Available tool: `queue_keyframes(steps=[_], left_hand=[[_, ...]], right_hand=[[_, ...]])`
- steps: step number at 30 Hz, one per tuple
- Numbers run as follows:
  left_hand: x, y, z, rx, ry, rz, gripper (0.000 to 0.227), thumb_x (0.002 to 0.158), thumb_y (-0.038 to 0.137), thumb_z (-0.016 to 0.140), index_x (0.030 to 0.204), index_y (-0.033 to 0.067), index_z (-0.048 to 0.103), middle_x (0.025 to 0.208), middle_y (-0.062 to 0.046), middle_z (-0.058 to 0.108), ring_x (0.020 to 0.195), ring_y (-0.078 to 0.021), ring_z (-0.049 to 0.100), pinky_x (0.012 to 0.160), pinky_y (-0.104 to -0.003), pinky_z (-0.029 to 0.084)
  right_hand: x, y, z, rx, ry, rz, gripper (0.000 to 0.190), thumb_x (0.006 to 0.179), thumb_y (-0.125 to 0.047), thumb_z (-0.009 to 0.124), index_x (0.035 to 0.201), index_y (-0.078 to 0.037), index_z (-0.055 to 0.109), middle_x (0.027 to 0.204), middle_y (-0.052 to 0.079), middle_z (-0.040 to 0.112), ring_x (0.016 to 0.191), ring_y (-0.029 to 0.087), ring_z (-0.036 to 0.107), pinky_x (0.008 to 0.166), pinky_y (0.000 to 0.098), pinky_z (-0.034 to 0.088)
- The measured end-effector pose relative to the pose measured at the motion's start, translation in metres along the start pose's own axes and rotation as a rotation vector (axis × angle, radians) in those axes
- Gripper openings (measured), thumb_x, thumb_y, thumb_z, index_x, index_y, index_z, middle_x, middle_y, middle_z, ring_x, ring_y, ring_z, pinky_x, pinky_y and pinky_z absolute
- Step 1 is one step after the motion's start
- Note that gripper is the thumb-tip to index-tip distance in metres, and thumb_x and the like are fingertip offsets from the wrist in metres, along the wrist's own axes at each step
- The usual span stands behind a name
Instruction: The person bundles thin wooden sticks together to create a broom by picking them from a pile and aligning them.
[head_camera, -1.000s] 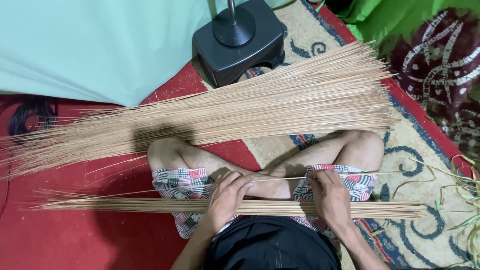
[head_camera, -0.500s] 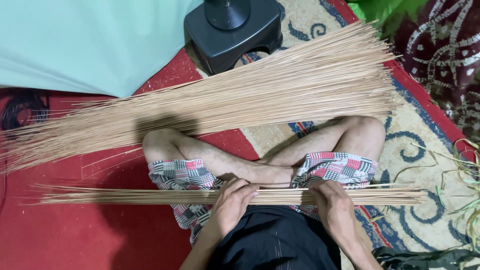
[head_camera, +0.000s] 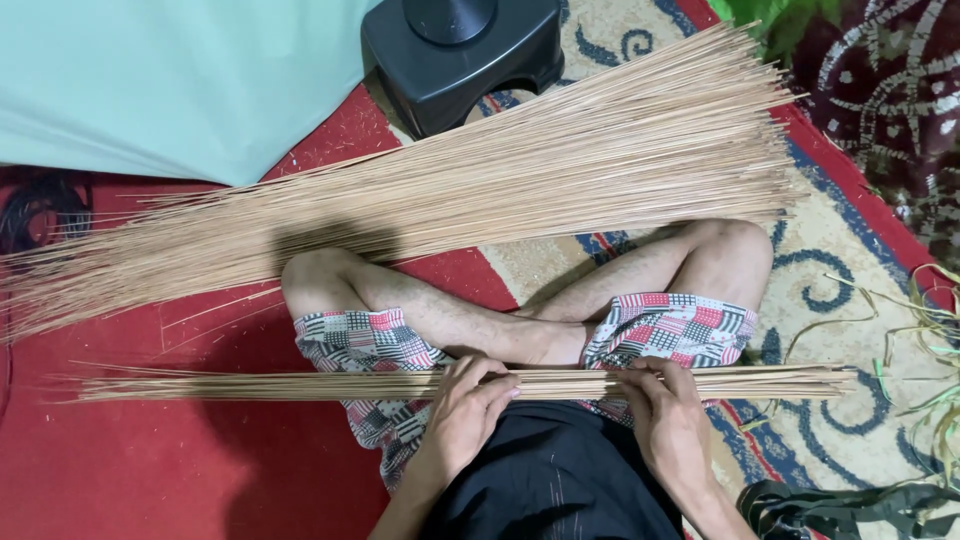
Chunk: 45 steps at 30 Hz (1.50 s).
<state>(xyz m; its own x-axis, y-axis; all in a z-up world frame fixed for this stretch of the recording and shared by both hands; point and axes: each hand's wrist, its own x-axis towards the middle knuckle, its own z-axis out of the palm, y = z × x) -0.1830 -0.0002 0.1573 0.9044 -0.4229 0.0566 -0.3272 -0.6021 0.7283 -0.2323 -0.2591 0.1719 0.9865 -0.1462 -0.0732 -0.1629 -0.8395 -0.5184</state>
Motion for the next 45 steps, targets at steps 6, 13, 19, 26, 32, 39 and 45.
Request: queue_keyframes(steps=[6, 13, 19, 26, 32, 39, 45], left_hand=[[0.000, 0.005, 0.001, -0.026, 0.079, -0.010, 0.013, 0.088, 0.013, 0.073, 0.097, 0.0045, 0.077, 0.107, -0.002, 0.065, 0.097, -0.0209, 0.062, 0.093, -0.034, 0.050], [0.000, 0.000, 0.008, -0.067, 0.083, -0.043, 0.010, 0.089, 0.013, 0.071, 0.095, 0.0053, 0.074, 0.104, -0.002, 0.066, 0.093, -0.0227, 0.064, 0.088, -0.034, 0.052], [-0.002, -0.001, 0.012, -0.053, 0.042, -0.115, 0.017, 0.092, 0.019, 0.070, 0.105, 0.0081, 0.073, 0.111, -0.004, 0.065, 0.099, -0.0266, 0.063, 0.090, -0.037, 0.053], [-0.002, -0.002, 0.014, -0.040, 0.037, -0.141, 0.019, 0.091, 0.022, 0.071, 0.105, 0.0091, 0.074, 0.113, -0.004, 0.066, 0.099, -0.0268, 0.064, 0.089, -0.038, 0.053], [0.006, -0.006, 0.016, -0.050, 0.037, -0.138, 0.019, 0.091, 0.022, 0.070, 0.104, 0.0083, 0.075, 0.111, -0.003, 0.067, 0.099, -0.0268, 0.065, 0.090, -0.037, 0.053], [0.026, -0.024, 0.019, -0.086, 0.049, -0.050, 0.018, 0.089, 0.018, 0.074, 0.100, 0.0029, 0.073, 0.101, -0.006, 0.067, 0.089, -0.0257, 0.066, 0.087, -0.039, 0.053], [0.058, -0.084, 0.038, -0.107, -0.059, -0.190, 0.017, 0.097, 0.024, 0.068, 0.112, 0.0158, 0.070, 0.104, -0.011, 0.068, 0.102, -0.0365, 0.070, 0.084, -0.046, 0.058]], right_hand=[[-0.002, 0.005, 0.008, -0.041, 0.033, -0.011, 0.016, 0.086, -0.009, 0.072, 0.101, -0.007, 0.079, 0.121, 0.004, 0.064, 0.099, 0.020, 0.061, 0.081, 0.0312, 0.053], [0.001, 0.008, 0.007, -0.047, 0.002, -0.029, 0.018, 0.083, -0.008, 0.074, 0.100, -0.008, 0.080, 0.115, 0.003, 0.066, 0.095, 0.019, 0.060, 0.077, 0.0294, 0.053], [0.003, 0.010, 0.007, -0.044, 0.006, -0.020, 0.019, 0.083, -0.017, 0.078, 0.098, -0.006, 0.081, 0.117, 0.004, 0.068, 0.094, 0.018, 0.060, 0.073, 0.0288, 0.053], [0.004, 0.011, 0.009, -0.015, 0.013, -0.016, 0.019, 0.084, -0.019, 0.078, 0.100, -0.008, 0.079, 0.112, 0.005, 0.066, 0.090, 0.019, 0.059, 0.072, 0.0299, 0.053], [0.012, 0.012, 0.016, 0.000, 0.045, -0.040, 0.021, 0.086, -0.022, 0.077, 0.096, -0.004, 0.077, 0.108, 0.007, 0.068, 0.088, 0.019, 0.063, 0.071, 0.0299, 0.056], [0.032, 0.000, 0.017, 0.011, 0.028, -0.068, 0.022, 0.087, -0.021, 0.075, 0.101, -0.005, 0.075, 0.104, 0.005, 0.067, 0.090, 0.021, 0.065, 0.075, 0.0328, 0.057], [0.076, 0.026, 0.055, -0.075, 0.124, -0.075, 0.007, 0.085, -0.025, 0.080, 0.090, -0.020, 0.079, 0.091, 0.001, 0.071, 0.091, 0.027, 0.071, 0.076, 0.0390, 0.060]])
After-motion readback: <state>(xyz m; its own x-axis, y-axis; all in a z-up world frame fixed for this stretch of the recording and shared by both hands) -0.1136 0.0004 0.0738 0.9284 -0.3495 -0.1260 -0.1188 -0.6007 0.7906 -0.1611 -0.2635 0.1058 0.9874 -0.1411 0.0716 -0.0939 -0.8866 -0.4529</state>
